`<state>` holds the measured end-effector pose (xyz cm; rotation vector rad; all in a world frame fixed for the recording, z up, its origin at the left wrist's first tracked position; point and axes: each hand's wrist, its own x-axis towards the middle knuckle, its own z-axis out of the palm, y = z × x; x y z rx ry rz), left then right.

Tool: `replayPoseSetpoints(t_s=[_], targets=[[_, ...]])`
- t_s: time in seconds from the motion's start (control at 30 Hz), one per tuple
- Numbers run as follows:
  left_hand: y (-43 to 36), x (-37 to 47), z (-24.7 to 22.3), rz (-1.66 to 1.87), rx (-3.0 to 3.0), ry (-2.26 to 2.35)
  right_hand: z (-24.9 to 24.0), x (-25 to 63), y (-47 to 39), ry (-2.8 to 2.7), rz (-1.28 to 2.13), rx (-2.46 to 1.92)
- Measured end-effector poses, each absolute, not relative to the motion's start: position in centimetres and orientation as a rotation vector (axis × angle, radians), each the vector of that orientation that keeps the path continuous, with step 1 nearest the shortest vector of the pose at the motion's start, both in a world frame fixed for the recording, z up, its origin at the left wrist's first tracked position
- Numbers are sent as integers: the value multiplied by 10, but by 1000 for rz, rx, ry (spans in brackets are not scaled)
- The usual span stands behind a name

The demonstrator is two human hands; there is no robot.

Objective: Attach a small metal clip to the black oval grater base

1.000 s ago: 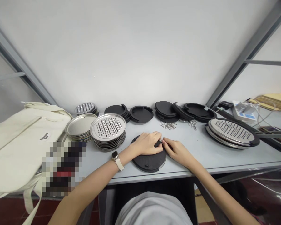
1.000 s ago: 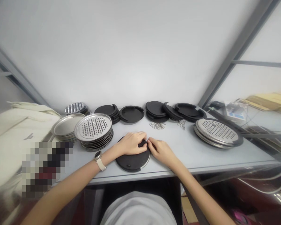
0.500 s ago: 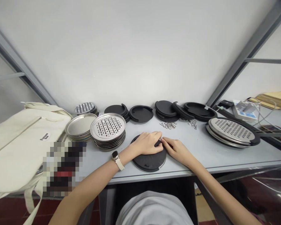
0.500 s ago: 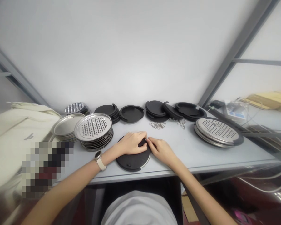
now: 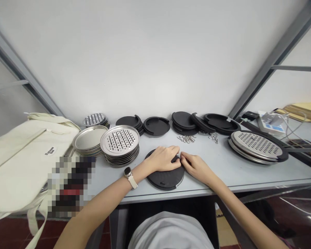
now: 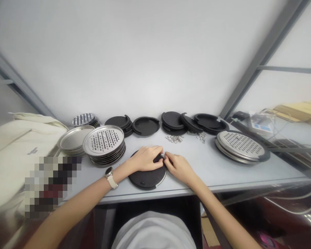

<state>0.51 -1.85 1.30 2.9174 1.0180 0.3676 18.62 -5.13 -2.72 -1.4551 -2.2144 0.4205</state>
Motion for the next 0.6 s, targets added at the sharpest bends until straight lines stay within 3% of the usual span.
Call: replayPoseSetpoints(t_s=[0.6], targets=[[-19,5,13,363,2925,972,-26,185,-52,-2201,466,-1443]])
